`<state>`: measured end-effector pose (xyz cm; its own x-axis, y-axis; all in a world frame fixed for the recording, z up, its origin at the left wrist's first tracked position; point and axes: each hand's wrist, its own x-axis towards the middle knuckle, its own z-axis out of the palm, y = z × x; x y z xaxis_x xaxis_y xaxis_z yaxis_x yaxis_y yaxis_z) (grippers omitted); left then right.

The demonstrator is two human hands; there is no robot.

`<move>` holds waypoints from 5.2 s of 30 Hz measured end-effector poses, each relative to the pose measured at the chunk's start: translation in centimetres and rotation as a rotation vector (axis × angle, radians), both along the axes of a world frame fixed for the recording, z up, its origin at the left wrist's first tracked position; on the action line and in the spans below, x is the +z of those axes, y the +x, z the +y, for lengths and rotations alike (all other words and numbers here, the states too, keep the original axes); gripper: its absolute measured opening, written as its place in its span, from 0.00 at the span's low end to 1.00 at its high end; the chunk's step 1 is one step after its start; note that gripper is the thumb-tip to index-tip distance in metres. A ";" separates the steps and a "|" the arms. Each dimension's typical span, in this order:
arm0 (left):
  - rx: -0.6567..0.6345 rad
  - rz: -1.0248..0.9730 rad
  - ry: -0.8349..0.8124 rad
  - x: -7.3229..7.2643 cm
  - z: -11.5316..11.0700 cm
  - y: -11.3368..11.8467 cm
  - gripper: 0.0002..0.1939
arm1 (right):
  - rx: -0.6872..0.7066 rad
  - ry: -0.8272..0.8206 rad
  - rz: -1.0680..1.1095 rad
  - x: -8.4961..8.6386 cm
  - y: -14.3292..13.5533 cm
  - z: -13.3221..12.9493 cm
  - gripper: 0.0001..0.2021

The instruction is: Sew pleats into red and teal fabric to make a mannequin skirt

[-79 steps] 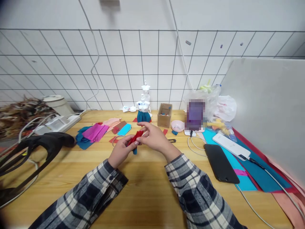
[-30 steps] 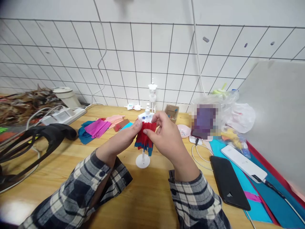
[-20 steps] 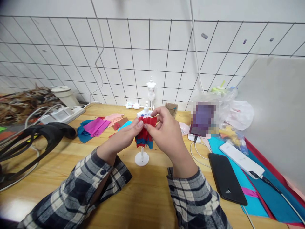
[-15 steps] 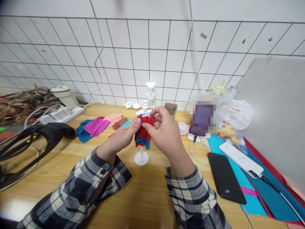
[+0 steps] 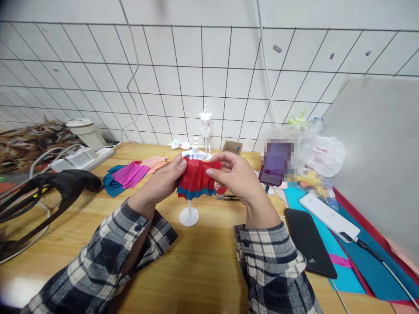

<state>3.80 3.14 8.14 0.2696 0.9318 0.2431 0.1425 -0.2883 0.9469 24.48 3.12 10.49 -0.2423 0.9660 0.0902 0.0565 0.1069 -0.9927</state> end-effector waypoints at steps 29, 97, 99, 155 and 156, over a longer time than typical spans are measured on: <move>0.283 0.072 0.354 1.3 -0.1 -0.2 0.09 | 0.090 0.100 -0.083 -1.3 -0.4 0.8 0.14; -0.163 -0.096 0.069 1.2 0.4 -2.2 0.34 | 0.245 0.147 -0.036 -0.1 -0.1 -0.5 0.12; -0.172 -0.141 0.103 1.0 0.5 -2.2 0.31 | 0.242 0.148 -0.014 -0.1 -0.1 -0.5 0.13; -0.125 -0.348 -0.032 0.5 -0.7 0.8 0.16 | -0.020 0.403 -0.660 3.4 0.3 -4.6 0.05; -0.135 -0.366 -0.041 0.6 -0.8 0.8 0.16 | -0.043 0.432 -0.658 3.4 0.4 -4.6 0.05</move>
